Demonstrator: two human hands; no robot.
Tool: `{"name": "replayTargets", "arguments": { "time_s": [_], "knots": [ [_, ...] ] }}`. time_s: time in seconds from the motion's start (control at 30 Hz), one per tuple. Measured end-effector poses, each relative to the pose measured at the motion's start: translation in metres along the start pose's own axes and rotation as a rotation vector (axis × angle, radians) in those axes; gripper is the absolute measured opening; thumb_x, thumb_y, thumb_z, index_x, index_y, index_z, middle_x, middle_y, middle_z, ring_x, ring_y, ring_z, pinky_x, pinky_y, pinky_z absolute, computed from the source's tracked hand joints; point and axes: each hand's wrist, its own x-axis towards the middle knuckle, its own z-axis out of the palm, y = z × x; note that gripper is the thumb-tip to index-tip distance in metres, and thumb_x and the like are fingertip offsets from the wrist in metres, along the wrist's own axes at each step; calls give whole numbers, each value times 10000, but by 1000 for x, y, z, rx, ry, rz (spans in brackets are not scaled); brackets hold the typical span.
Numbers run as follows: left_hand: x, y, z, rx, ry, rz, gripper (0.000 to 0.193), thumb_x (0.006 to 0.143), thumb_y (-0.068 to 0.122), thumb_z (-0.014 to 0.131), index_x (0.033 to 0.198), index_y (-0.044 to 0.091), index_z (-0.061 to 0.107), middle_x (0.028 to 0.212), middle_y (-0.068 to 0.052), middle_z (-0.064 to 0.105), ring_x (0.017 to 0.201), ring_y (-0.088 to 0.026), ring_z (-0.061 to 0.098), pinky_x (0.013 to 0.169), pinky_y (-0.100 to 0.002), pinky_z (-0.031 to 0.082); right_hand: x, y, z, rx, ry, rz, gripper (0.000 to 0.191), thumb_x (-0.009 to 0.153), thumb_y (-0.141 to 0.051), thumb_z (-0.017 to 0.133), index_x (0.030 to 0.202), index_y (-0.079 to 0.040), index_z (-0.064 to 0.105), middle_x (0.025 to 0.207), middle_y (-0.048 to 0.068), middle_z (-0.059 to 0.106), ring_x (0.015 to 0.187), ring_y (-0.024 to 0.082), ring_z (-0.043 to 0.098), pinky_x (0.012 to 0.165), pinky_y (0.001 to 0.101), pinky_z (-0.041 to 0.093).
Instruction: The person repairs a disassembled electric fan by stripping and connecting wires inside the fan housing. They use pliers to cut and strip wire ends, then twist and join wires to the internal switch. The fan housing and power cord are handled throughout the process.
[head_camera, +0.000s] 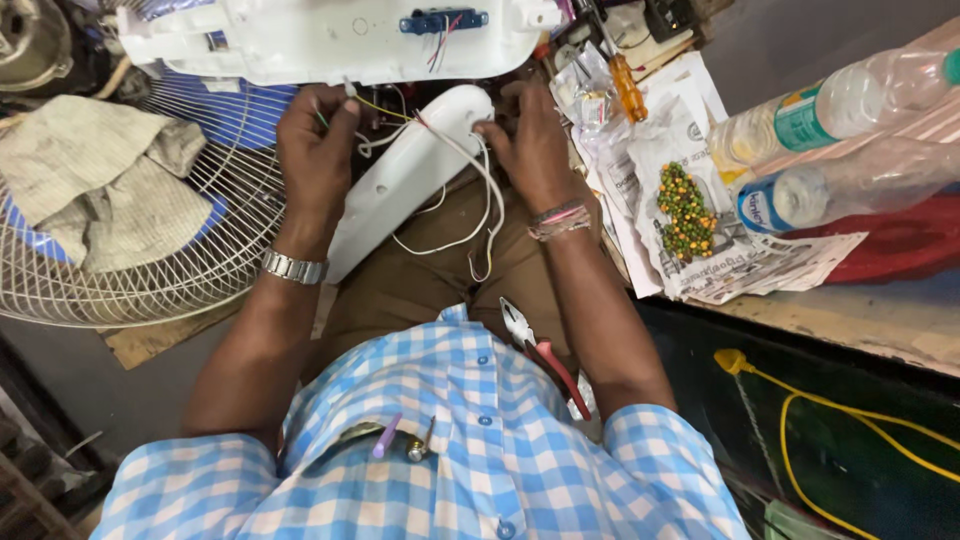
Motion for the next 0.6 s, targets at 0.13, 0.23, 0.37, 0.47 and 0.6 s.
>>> {"name": "replayTargets", "arguments": {
  "time_s": [0.13, 0.23, 0.37, 0.47, 0.6],
  "knots": [
    [8, -7, -7, 7, 22, 15, 64, 1075, 52, 647, 1041, -1, 636, 930, -36, 703, 787, -73, 594, 700, -239, 490, -19, -4, -31, -196, -303, -193, 218, 858, -216, 812, 956, -46, 717, 965, 148, 667, 919, 365, 629, 835, 473, 510],
    [12, -10, -9, -22, -2, 30, 69, 1085, 49, 647, 1041, -1, 627, 934, -33, 692, 817, -77, 622, 730, -238, 518, -45, -14, -43, -470, -562, -261, 147, 826, -230, 757, 847, -86, 769, 935, 101, 704, 916, 325, 631, 808, 482, 490],
    [11, -7, -9, -4, 4, 51, 84, 1080, 54, 649, 1026, -3, 622, 908, -34, 691, 802, -85, 643, 727, -239, 539, -76, -26, 0, -674, -543, -395, 131, 776, -229, 672, 717, -170, 773, 904, 67, 726, 998, 299, 622, 895, 541, 427],
    [9, 0, -10, 39, 18, -21, 78, 1055, 64, 637, 1019, -4, 622, 886, -27, 704, 763, -81, 639, 668, -233, 507, -94, -28, 42, -1136, -474, -507, 248, 811, -279, 614, 836, -122, 805, 899, 93, 745, 932, 263, 593, 885, 505, 363],
    [8, 10, -19, 8, -2, 26, 91, 1048, 64, 662, 1043, -25, 646, 916, -35, 694, 817, -83, 618, 730, -258, 511, -99, -23, 64, -938, -785, -382, 193, 882, -182, 612, 877, -144, 802, 904, 75, 740, 966, 279, 601, 842, 503, 377]
  ]
}}
